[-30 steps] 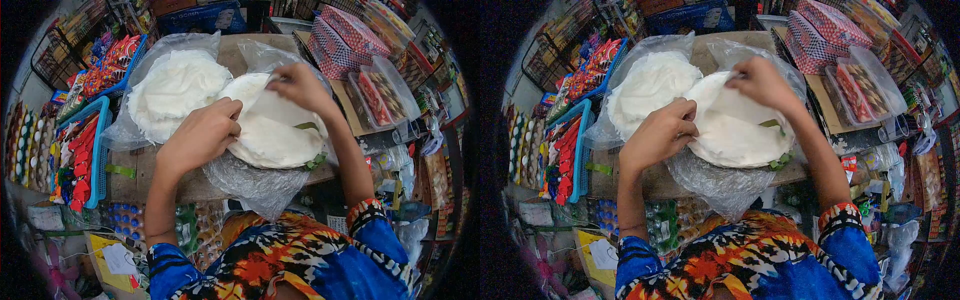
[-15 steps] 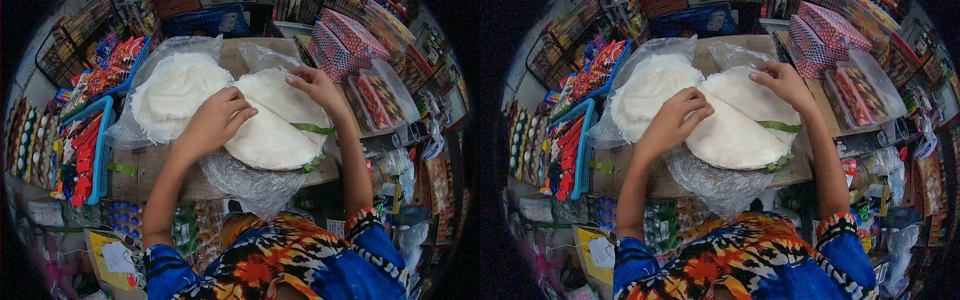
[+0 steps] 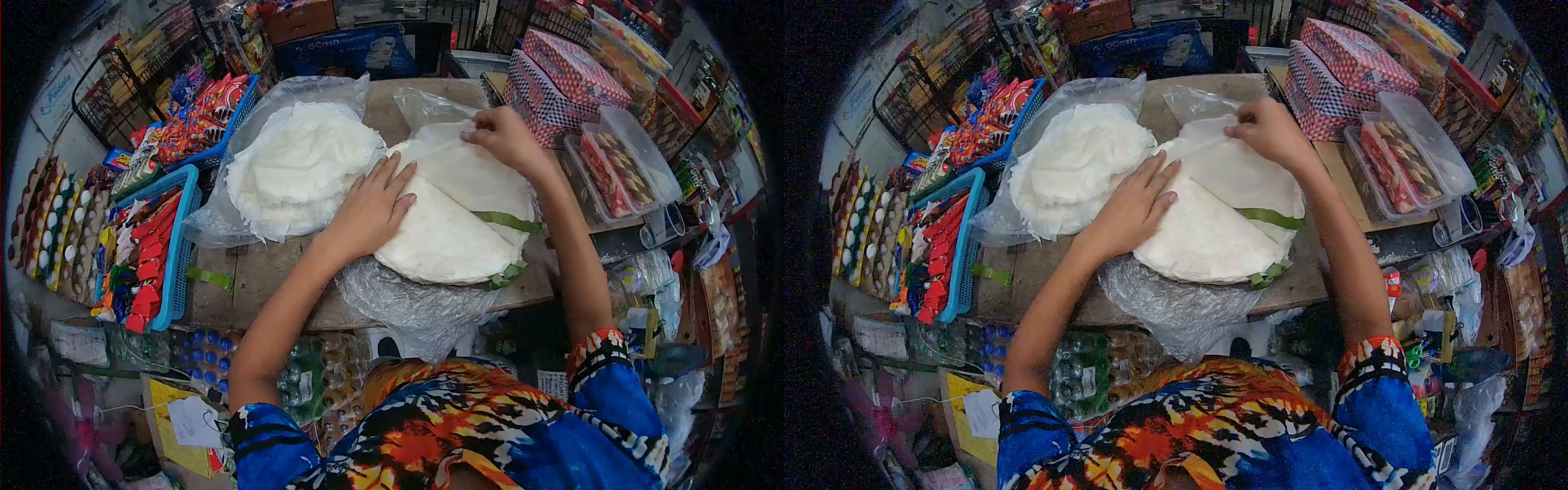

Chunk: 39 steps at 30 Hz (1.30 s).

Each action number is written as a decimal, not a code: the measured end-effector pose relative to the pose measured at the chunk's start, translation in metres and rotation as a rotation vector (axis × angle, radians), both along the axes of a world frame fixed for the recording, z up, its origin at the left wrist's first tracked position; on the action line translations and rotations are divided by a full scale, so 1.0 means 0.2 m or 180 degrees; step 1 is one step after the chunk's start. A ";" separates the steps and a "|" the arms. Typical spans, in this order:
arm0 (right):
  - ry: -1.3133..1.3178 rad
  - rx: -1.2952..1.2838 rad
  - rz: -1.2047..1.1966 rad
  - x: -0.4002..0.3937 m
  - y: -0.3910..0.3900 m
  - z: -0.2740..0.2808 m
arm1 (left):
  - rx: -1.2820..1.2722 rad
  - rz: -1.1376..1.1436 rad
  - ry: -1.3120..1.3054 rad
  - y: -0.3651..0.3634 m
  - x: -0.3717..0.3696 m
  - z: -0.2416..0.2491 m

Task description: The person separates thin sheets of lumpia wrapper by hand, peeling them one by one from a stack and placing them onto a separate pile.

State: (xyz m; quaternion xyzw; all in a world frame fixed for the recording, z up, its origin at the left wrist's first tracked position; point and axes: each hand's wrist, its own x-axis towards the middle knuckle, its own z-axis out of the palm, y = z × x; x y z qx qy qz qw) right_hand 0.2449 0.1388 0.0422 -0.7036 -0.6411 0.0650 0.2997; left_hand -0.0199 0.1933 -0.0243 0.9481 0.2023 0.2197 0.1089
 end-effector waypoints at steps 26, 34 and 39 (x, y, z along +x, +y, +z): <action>0.0514 0.1379 0.0960 -0.12 -0.33 0.17 | -0.1075 -0.0751 -0.1758 -0.05 0.29 0.20; 0.0771 0.1445 0.0130 -0.11 -0.54 0.12 | -0.1982 -0.1251 -0.0676 0.02 0.52 0.27; -0.0889 0.0270 0.0090 -0.12 -0.65 -0.07 | -0.2193 -0.1269 -0.0995 0.04 0.56 0.17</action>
